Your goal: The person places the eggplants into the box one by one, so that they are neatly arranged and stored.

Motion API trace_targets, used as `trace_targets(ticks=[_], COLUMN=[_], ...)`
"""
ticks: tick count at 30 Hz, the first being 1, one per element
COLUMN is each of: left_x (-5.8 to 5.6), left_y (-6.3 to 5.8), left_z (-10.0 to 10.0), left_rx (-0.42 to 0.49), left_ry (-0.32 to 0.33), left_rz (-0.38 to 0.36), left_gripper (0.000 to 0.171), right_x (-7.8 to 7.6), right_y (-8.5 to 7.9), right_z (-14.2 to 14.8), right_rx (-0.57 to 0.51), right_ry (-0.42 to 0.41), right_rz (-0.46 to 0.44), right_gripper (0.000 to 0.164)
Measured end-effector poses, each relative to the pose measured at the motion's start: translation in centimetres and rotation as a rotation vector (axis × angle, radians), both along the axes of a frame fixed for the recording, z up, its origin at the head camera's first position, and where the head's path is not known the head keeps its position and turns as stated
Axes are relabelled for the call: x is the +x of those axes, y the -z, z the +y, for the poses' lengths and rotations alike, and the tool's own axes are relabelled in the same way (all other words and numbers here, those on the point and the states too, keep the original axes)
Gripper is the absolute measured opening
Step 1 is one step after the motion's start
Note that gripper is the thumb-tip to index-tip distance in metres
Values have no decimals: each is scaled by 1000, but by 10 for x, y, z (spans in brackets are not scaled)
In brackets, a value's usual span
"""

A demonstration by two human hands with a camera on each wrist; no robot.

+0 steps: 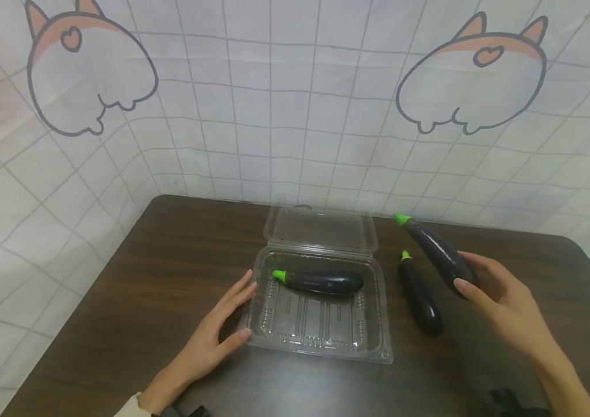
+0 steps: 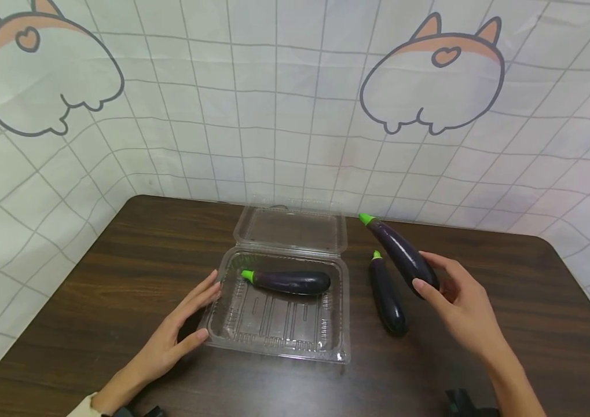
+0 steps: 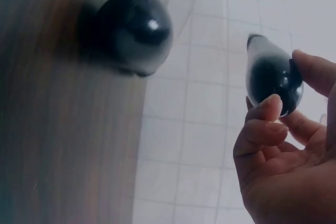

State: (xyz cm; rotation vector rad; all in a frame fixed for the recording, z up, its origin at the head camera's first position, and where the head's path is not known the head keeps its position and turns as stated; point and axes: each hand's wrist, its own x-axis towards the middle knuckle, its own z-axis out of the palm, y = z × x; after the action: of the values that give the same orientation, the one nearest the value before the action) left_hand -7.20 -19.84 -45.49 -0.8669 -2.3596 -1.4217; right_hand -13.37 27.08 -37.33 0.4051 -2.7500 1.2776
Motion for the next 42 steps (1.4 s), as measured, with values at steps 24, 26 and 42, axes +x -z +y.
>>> trace_targets(ticks=[24, 26, 42], left_x=[-1, -1, 0], left_y=[1, 1, 1], left_z=[-1, 0, -1], left_rx=[-1, -1, -2], left_ry=[5, 5, 3], left_rz=[13, 13, 5], left_gripper=[64, 64, 64], right_x=[-10, -11, -19], right_y=[-8, -7, 8], right_z=[-50, -56, -101], right_rx=[-84, -90, -65], right_ry=[-241, -272, -428], right_rz=[150, 168, 242], right_gripper=[54, 55, 54])
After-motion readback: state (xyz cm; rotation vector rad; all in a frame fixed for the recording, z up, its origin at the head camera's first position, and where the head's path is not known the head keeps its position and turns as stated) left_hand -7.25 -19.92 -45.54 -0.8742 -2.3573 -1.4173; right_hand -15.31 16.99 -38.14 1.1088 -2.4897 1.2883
